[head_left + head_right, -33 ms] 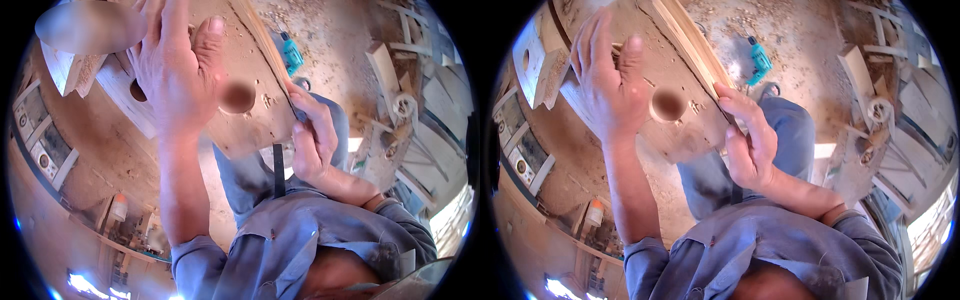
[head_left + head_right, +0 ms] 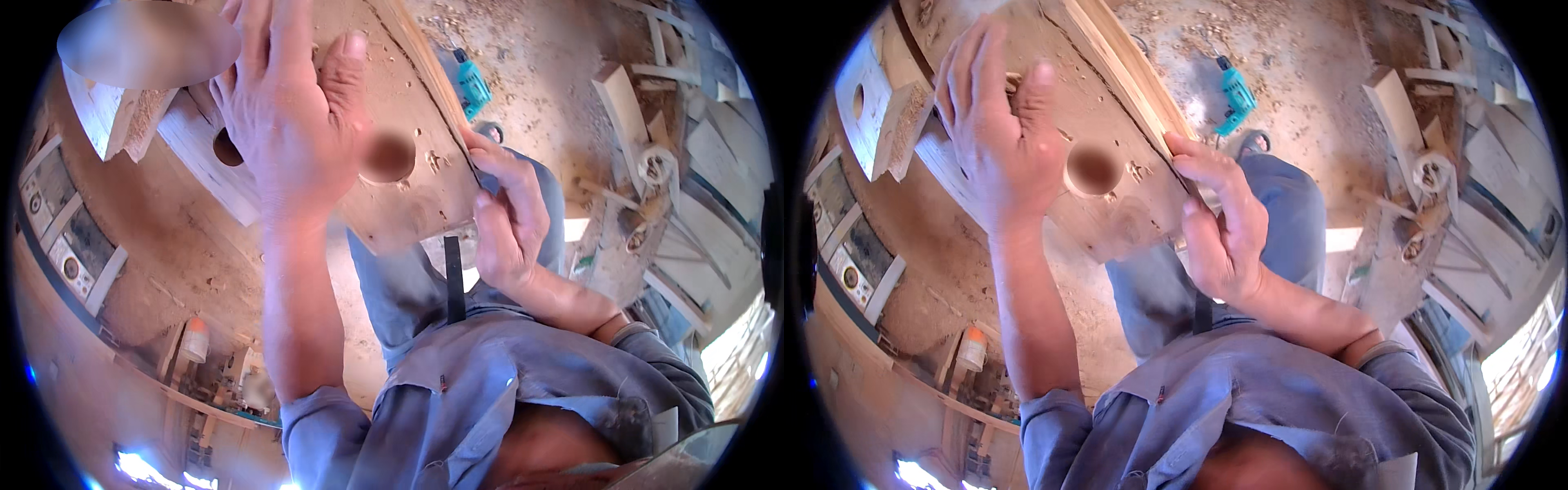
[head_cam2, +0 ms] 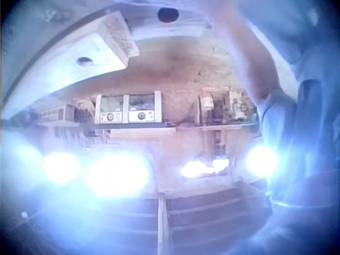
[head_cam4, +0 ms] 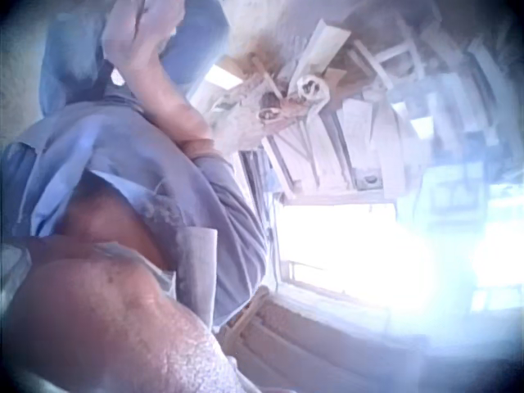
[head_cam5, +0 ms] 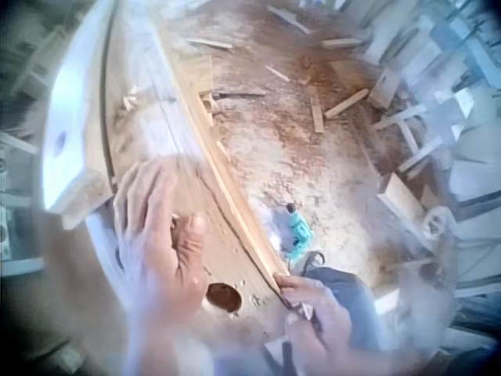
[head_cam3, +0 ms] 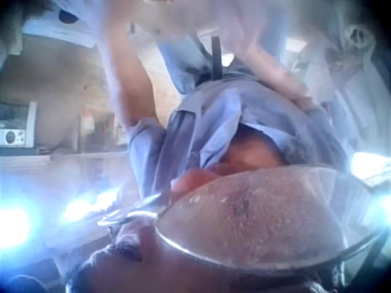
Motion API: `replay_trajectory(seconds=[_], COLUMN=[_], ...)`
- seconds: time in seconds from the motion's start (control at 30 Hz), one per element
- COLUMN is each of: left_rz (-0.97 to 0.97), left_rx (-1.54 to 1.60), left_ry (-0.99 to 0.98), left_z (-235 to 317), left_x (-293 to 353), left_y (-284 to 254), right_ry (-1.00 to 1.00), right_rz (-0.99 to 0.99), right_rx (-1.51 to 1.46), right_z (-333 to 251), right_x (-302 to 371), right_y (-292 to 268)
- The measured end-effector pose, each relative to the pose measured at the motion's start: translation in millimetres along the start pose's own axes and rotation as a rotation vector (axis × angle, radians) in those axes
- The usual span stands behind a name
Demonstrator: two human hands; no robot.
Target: The person uses a corded electric drill to bore holes into a wooden plank resting on a workbench. The person drills multiple holes in sequence, repositioning the drill between each hole.
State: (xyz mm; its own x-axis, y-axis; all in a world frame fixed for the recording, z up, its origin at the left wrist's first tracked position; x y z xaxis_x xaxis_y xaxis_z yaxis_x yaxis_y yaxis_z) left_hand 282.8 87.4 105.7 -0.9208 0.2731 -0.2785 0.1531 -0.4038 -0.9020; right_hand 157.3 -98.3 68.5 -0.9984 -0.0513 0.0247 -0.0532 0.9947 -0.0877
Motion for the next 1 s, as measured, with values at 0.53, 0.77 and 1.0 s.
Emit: replay_trajectory(seconds=[0.53,0.77,1.0], left_rz=[0.044,0.099,0.084], left_rx=[0.283,0.294,0.334], left_ry=[-0.061,-0.063,-0.042], left_z=[-20,-23,-29], left_x=[0,0,2], left_y=[-4,-6,-5], right_ry=[0.020,0.041,0.059], right_rz=[0.229,0.243,0.236], right_rx=[0.354,0.403,0.425], right_z=[-5,-8,-8], right_x=[-13,-16,-16], right_y=[13,16,16])
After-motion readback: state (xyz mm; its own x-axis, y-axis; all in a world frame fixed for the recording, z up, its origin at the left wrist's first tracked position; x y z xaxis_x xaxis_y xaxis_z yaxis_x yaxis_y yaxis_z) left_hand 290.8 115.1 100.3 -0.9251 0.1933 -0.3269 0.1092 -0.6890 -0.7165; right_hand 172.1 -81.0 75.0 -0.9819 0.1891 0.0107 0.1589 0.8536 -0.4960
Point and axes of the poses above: each hand's wrist, its own x-axis away from the middle knuckle, its own y-axis out of the palm, z = x × y, the point moved 8 cm from there along -x, towards the middle knuckle, and after that the axes turned 8 degrees about -z, right-handed, at the moved point
